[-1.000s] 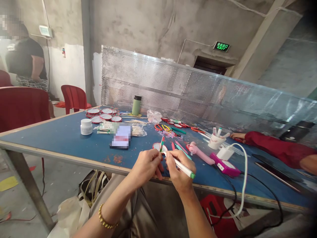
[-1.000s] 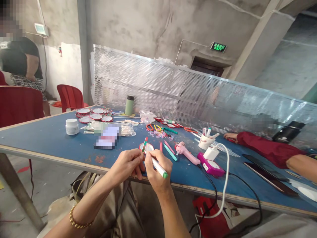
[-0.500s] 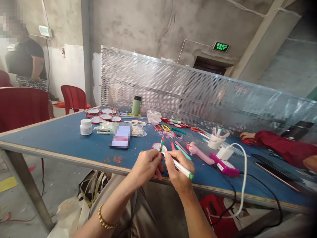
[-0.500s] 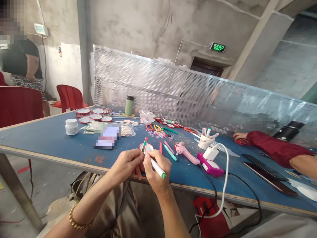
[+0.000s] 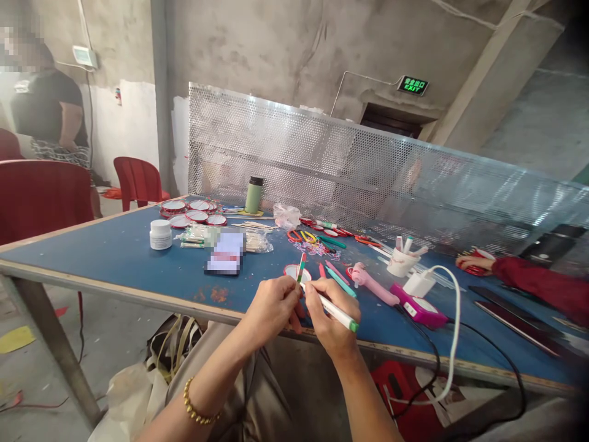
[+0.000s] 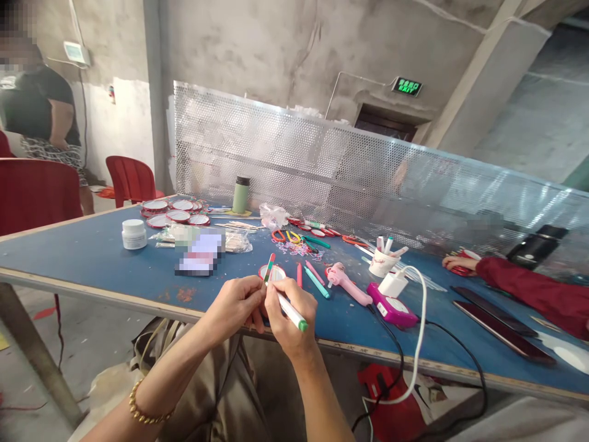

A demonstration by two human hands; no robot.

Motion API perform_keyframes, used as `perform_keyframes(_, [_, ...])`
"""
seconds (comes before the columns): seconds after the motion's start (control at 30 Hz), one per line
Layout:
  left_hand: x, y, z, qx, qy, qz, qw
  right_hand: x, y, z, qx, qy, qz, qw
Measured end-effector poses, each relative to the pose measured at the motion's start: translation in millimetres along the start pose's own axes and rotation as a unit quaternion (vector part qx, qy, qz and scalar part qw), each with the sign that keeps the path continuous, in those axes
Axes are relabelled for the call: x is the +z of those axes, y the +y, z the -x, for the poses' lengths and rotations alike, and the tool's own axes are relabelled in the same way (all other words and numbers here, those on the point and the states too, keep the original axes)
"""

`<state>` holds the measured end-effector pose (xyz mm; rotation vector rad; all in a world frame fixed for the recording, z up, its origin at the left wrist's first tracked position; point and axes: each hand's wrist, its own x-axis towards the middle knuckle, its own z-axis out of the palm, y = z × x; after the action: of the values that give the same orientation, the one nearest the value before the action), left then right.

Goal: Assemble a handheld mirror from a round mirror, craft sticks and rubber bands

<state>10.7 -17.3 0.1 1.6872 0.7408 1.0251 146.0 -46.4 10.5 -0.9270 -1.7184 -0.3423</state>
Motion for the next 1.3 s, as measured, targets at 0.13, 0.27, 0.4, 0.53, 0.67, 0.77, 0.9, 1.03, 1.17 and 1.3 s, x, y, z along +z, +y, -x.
perform_keyframes(0.13, [-0.9, 0.1, 0.2, 0.006, 0.006, -0.014, 1.000, 0.0, -0.1, -0.9, -0.007, -0.004, 0.006, 1.000])
perform_keyframes(0.27, [-1.1, -0.1, 0.0, 0.010, 0.001, -0.023, 1.000, 0.5, 0.5, -0.8, -0.005, -0.001, 0.006, 1.000])
perform_keyframes(0.4, [-0.8, 0.5, -0.6, 0.014, 0.002, -0.029, 0.999, 0.8, 1.1, -1.1, -0.007, -0.001, 0.004, 1.000])
perform_keyframes(0.53, [-0.9, 1.4, -0.9, 0.010, 0.002, -0.033, 0.999, 0.7, 0.6, -2.3, -0.012, -0.004, 0.002, 1.000])
perform_keyframes(0.67, [-1.1, 1.1, -0.6, 0.012, -0.001, -0.036, 0.999, 0.6, 0.1, -2.5, -0.017, -0.006, -0.002, 1.000])
perform_keyframes(0.77, [-1.1, 0.8, -0.5, 0.013, -0.001, -0.034, 0.999, 0.6, 0.7, -1.9, -0.019, -0.011, -0.001, 1.000])
perform_keyframes(0.9, [-1.2, 1.3, -1.2, 0.011, 0.001, -0.029, 1.000, 0.5, 1.4, -1.5, -0.018, -0.013, 0.003, 1.000])
perform_keyframes(1.03, [-1.2, 0.9, -1.6, 0.015, -0.001, -0.024, 1.000, 0.3, 1.0, -0.7, -0.009, -0.001, 0.002, 1.000])
perform_keyframes(1.17, [-0.5, 0.0, -1.2, 0.011, -0.004, -0.010, 1.000, 0.4, 0.8, 0.2, 0.005, 0.017, -0.002, 1.000])
perform_keyframes(1.3, [-0.5, -0.1, -1.3, 0.006, -0.002, -0.009, 1.000, 0.9, 1.0, -0.7, -0.001, 0.001, -0.003, 1.000])
